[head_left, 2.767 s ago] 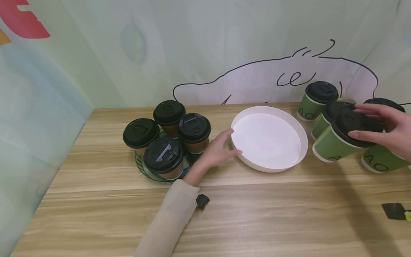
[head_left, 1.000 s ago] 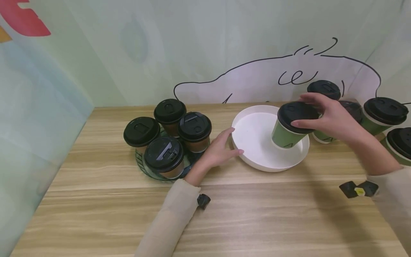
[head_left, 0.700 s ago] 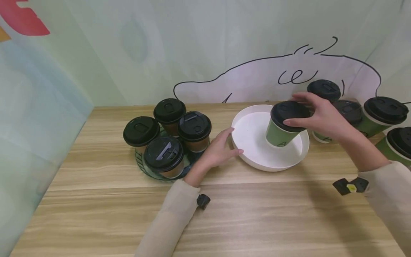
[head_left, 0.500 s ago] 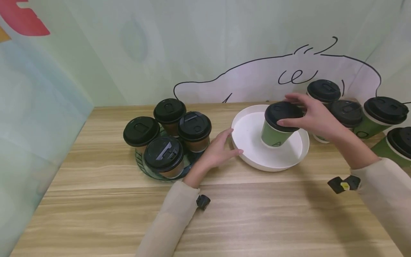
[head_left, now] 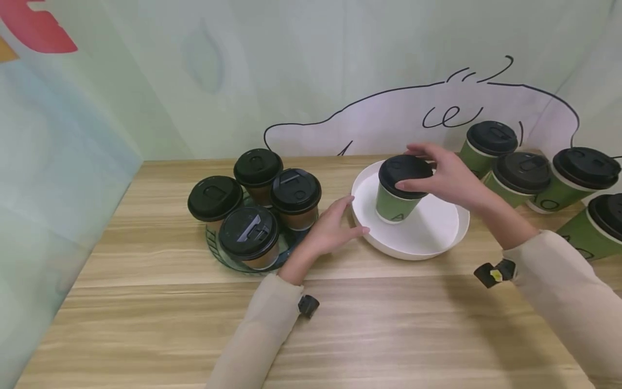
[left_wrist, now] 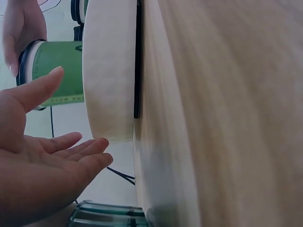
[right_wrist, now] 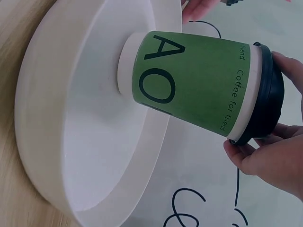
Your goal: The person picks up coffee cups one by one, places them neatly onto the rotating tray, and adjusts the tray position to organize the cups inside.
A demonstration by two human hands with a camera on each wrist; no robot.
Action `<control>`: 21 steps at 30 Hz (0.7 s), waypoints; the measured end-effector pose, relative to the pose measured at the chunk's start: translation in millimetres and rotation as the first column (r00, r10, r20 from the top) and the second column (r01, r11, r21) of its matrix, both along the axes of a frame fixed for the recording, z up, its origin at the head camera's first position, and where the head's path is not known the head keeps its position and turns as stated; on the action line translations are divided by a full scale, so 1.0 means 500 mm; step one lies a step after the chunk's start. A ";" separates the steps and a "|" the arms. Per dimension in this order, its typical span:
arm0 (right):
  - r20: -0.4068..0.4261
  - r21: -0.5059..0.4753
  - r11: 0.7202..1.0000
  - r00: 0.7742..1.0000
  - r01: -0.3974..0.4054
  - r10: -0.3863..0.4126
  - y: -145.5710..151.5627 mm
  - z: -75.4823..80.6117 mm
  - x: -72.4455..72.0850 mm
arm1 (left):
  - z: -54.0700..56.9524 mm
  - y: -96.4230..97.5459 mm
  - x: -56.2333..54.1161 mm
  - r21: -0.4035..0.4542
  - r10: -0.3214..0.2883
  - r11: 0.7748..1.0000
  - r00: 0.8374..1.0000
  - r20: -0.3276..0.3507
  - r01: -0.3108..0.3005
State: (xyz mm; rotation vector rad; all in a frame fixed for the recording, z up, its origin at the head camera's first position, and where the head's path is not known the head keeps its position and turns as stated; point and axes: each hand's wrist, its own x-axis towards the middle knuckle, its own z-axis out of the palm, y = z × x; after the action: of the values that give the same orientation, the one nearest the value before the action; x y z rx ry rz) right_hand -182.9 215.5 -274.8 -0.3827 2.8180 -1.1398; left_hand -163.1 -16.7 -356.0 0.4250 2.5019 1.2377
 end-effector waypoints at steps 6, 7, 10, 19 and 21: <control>0.008 -0.011 1.000 1.000 0.000 0.000 -0.024 -0.005 -0.014 | -0.001 -0.001 0.001 0.011 -0.004 1.000 1.000 0.003 0.004; 0.009 -0.015 1.000 1.000 -0.001 0.001 -0.027 -0.006 -0.016 | 0.000 -0.001 0.001 0.011 -0.004 1.000 1.000 0.004 0.004; 0.016 -0.019 1.000 1.000 -0.001 0.001 -0.035 -0.008 -0.021 | 0.001 -0.001 0.001 0.010 -0.004 1.000 1.000 0.009 0.004; 0.018 -0.030 0.999 1.000 -0.013 0.013 -0.057 -0.005 -0.029 | 0.003 -0.002 0.001 -0.002 -0.008 1.000 1.000 0.020 0.008; 0.013 -0.034 0.999 1.000 -0.015 0.016 -0.061 -0.003 -0.031 | 0.003 -0.001 0.000 0.000 -0.009 1.000 1.000 0.019 0.009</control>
State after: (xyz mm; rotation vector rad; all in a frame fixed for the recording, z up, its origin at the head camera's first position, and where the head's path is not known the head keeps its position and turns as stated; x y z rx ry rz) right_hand -198.5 184.9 -276.4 -0.3967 2.7826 -1.1832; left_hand -162.9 -17.4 -354.3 0.4223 2.4810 1.2330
